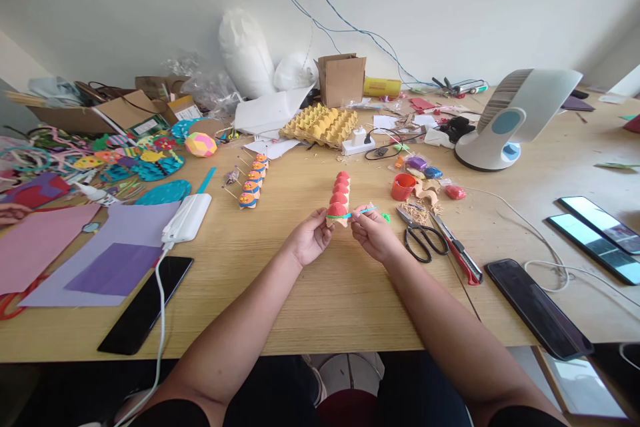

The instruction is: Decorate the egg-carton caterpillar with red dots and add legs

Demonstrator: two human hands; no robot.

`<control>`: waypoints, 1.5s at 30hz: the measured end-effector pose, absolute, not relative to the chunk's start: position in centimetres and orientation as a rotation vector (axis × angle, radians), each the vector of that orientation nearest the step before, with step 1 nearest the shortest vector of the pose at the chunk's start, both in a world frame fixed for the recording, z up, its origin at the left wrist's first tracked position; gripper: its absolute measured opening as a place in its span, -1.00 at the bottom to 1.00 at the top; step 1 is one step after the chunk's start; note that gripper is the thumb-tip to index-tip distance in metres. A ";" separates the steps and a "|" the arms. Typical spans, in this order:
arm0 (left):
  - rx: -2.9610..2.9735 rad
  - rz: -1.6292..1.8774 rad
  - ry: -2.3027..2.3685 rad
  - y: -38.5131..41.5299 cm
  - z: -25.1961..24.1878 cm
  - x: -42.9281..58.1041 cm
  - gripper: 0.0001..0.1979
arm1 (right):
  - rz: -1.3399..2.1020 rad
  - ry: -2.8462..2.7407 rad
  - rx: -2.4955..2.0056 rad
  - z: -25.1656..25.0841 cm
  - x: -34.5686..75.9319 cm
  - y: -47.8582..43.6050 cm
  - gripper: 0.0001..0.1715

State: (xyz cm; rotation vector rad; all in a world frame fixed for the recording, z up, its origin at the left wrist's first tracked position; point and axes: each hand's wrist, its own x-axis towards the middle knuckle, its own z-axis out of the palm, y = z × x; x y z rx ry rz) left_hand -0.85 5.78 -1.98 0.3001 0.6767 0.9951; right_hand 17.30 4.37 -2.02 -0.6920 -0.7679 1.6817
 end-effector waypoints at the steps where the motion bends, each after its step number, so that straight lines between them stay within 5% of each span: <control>1: 0.304 0.995 0.676 5.8 -2.0 -0.9 -0.93 | 1.670 -0.767 -0.696 -2.1 17.3 4.4 -0.56; 45: 0.338 0.982 0.689 5.7 -2.0 -0.7 -0.94 | 1.684 -0.790 -0.694 -1.9 17.5 4.2 -0.59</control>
